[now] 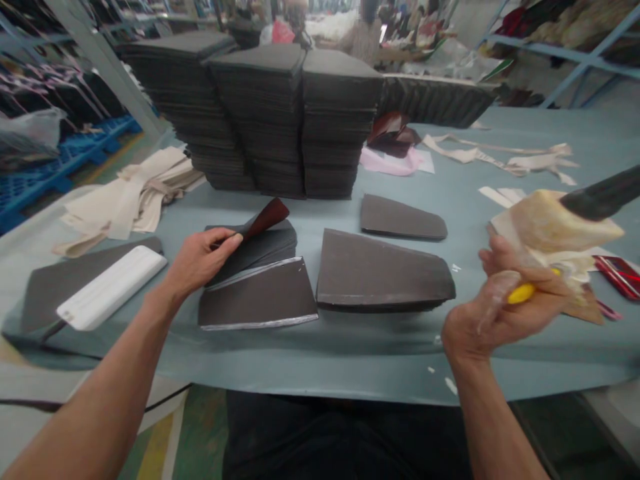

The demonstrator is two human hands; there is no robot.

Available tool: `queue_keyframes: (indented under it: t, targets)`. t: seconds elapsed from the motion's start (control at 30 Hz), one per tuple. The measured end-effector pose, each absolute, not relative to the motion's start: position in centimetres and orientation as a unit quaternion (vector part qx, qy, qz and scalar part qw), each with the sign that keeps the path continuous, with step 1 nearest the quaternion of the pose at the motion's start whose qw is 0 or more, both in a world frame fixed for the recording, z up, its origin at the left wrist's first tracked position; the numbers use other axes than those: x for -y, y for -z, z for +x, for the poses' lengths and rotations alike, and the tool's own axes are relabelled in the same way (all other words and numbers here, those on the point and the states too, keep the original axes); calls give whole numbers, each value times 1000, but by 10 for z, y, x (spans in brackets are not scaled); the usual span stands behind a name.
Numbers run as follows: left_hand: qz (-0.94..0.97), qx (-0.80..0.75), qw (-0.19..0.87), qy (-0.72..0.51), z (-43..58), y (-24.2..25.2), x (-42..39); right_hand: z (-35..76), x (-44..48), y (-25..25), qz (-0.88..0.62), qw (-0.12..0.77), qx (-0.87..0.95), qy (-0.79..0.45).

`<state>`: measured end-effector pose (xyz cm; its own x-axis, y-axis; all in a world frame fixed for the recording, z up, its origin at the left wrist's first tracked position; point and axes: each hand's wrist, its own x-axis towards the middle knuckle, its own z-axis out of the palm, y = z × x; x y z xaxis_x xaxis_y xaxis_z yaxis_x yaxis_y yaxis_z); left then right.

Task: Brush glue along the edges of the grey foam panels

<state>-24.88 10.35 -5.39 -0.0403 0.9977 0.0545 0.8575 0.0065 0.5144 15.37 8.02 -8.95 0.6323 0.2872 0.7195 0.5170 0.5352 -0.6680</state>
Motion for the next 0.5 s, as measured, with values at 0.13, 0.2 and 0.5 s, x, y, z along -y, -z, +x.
queue_keyframes:
  t: [0.13, 0.2, 0.5]
  targets:
    - [661, -679, 151, -282, -242, 50, -96, 130, -73, 51, -443, 719, 535, 41]
    - [655, -671, 128, -325, -239, 50, -93, 112, -71, 35, -456, 655, 602, 1]
    - [676, -576, -22, -460, -226, 32, -66, 36, -113, 4, -380, 577, 644, -329]
